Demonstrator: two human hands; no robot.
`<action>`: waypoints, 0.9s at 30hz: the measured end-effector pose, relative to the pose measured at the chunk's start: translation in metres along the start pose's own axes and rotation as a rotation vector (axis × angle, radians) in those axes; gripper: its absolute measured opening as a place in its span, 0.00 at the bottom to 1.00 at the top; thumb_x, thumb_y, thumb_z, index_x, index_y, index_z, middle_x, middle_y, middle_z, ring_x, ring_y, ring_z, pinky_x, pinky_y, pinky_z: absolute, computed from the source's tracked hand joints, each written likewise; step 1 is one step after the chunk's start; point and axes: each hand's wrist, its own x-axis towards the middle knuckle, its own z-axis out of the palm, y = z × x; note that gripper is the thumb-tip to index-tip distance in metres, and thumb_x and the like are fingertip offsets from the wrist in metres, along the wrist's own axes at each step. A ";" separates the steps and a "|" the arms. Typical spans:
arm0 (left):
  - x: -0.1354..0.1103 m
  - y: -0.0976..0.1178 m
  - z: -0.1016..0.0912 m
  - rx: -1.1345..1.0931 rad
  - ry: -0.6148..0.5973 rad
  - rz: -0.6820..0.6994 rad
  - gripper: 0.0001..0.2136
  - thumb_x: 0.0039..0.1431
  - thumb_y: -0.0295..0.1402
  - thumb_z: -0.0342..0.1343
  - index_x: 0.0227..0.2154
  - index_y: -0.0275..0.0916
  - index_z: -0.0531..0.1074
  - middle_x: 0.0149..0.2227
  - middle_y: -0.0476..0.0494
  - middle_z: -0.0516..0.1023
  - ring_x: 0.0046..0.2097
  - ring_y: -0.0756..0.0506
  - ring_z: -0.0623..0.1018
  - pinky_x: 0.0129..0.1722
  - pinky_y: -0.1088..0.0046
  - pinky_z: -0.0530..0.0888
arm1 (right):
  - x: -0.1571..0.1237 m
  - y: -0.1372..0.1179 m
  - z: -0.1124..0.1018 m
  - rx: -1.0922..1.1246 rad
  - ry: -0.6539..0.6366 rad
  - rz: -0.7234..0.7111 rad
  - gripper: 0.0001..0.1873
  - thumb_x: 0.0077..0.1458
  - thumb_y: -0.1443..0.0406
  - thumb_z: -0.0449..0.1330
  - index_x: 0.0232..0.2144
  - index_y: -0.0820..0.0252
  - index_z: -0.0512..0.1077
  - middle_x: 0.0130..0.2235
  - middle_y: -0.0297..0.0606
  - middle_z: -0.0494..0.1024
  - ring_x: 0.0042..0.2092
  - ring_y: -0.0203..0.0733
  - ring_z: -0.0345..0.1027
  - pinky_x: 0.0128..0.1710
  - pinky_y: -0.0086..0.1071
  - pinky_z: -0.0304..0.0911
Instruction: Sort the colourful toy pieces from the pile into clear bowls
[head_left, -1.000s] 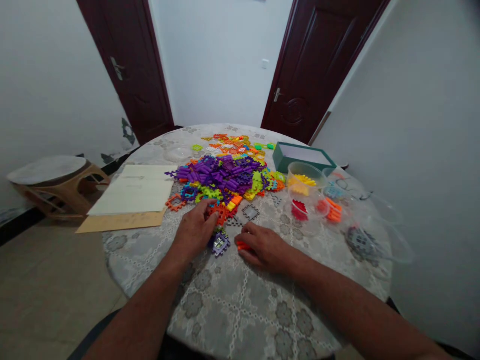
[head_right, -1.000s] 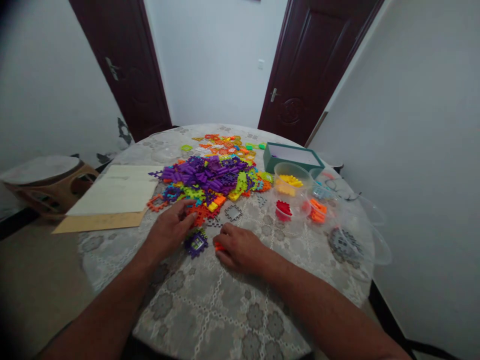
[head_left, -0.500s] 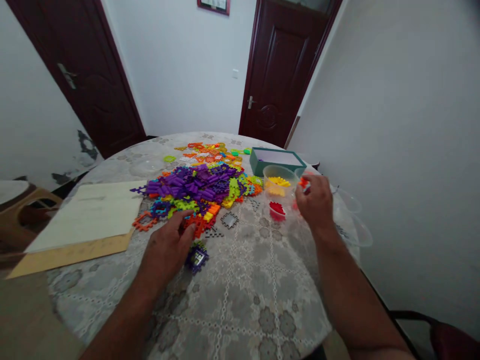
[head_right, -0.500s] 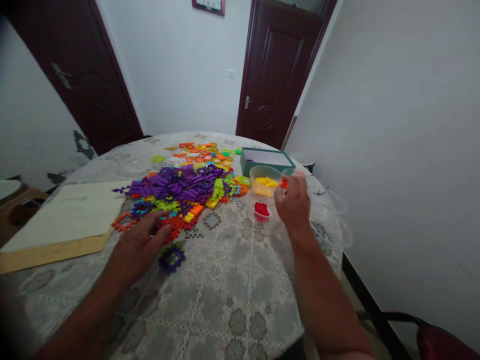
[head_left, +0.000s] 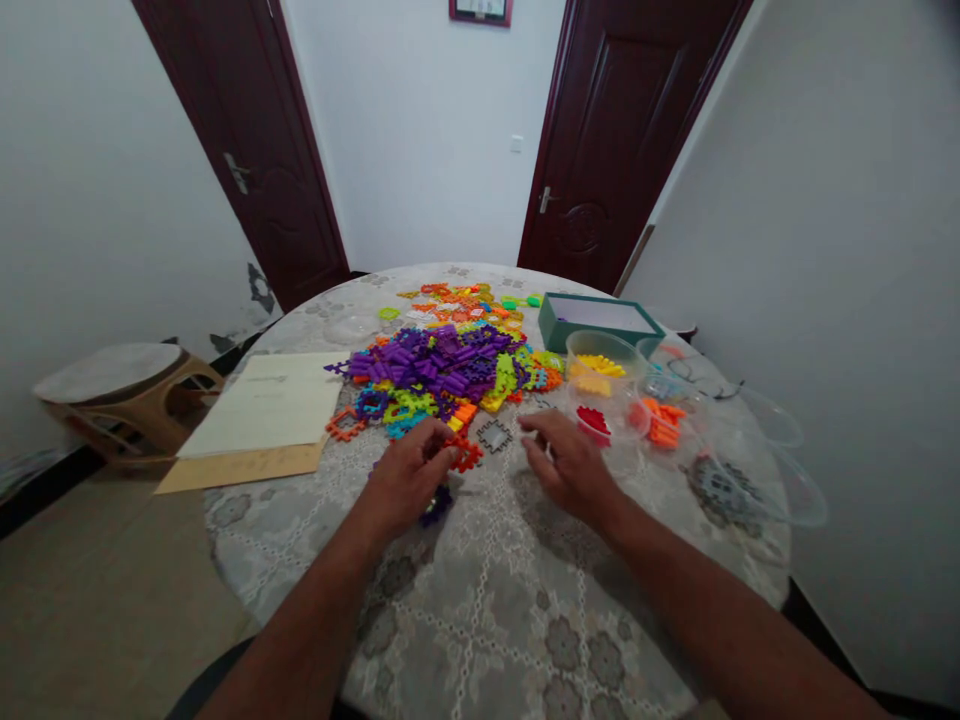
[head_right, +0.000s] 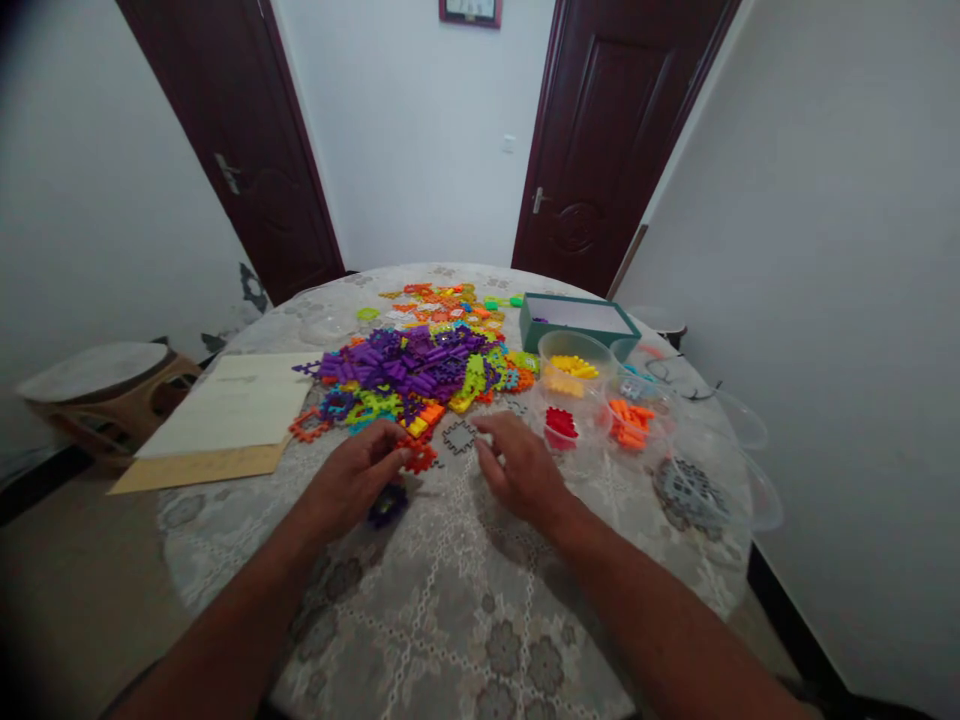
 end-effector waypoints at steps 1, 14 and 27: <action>-0.002 0.002 0.001 -0.006 -0.018 0.043 0.06 0.66 0.38 0.56 0.41 0.44 0.74 0.35 0.49 0.80 0.36 0.46 0.79 0.38 0.70 0.76 | -0.004 -0.008 0.010 0.077 -0.083 0.032 0.15 0.68 0.66 0.57 0.55 0.57 0.74 0.42 0.41 0.80 0.37 0.40 0.73 0.40 0.36 0.70; -0.010 -0.001 0.013 0.168 0.015 0.533 0.08 0.65 0.23 0.55 0.41 0.42 0.75 0.54 0.39 0.78 0.59 0.43 0.77 0.59 0.61 0.75 | -0.008 -0.011 0.027 0.919 -0.246 0.554 0.15 0.60 0.57 0.68 0.45 0.58 0.77 0.32 0.32 0.78 0.29 0.34 0.70 0.29 0.29 0.68; -0.017 -0.025 -0.015 0.603 0.058 0.426 0.16 0.68 0.45 0.57 0.53 0.45 0.77 0.54 0.38 0.81 0.56 0.36 0.79 0.58 0.55 0.76 | -0.001 0.005 0.002 0.264 0.090 0.192 0.11 0.65 0.65 0.61 0.49 0.54 0.77 0.40 0.37 0.80 0.37 0.38 0.72 0.37 0.32 0.68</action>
